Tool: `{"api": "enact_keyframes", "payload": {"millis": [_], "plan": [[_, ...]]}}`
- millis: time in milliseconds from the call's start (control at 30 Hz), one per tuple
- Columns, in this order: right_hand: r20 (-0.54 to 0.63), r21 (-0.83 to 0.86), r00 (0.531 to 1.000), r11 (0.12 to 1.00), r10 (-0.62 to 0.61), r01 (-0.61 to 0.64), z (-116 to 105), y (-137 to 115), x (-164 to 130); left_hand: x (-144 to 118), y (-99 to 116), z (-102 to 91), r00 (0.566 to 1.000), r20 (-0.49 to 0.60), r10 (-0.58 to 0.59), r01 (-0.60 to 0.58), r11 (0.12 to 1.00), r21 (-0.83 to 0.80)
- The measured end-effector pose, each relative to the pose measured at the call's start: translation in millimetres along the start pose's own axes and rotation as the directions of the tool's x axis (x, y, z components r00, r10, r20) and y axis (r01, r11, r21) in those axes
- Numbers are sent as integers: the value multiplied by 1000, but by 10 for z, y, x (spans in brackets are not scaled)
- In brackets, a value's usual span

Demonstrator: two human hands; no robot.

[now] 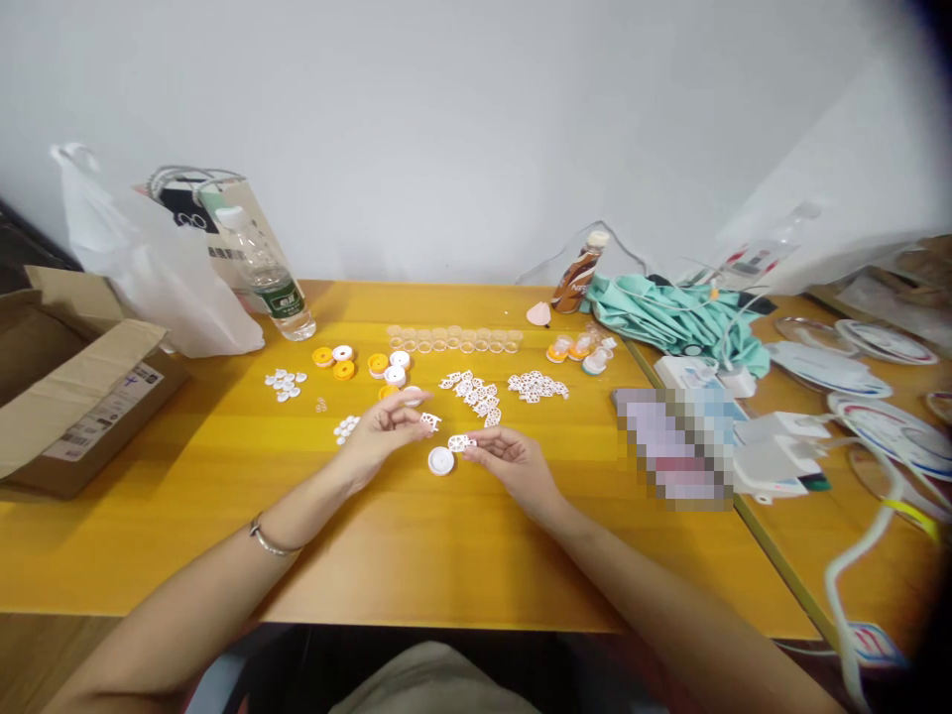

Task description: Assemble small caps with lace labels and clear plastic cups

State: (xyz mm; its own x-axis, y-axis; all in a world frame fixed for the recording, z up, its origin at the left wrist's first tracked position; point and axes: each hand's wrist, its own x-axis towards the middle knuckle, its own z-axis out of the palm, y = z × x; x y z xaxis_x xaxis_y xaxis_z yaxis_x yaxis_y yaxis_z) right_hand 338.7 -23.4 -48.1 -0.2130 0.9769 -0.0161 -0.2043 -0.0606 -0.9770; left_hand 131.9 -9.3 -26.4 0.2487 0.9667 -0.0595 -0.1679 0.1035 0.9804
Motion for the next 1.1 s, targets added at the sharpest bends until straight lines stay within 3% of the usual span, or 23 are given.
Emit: {"api": "enact_keyframes", "payload": {"millis": [233, 400, 600, 733, 1100], "plan": [[-27, -10, 999, 999, 42, -43, 2, -36, -21, -36, -16, 61, 999, -33, 42, -40, 997, 64], [-36, 17, 998, 999, 51, -50, 9, -41, -36, -69, -14, 61, 985, -52, 165, -153, 971, 183], [-19, 10, 1000, 1000, 10, -10, 27, -24, -61, -135, -17, 124, 889, 174, 422, -455, 778, 434], [-19, 12, 1000, 1000, 2, -2, 53, -46, -90, -166, -61, 152, 865, 240, 441, -498, 703, 507], [-30, 55, 1000, 998, 8, -6, 69, -36, -106, -170, -68, 159, 855, 276, 439, -515, 657, 551]]}}
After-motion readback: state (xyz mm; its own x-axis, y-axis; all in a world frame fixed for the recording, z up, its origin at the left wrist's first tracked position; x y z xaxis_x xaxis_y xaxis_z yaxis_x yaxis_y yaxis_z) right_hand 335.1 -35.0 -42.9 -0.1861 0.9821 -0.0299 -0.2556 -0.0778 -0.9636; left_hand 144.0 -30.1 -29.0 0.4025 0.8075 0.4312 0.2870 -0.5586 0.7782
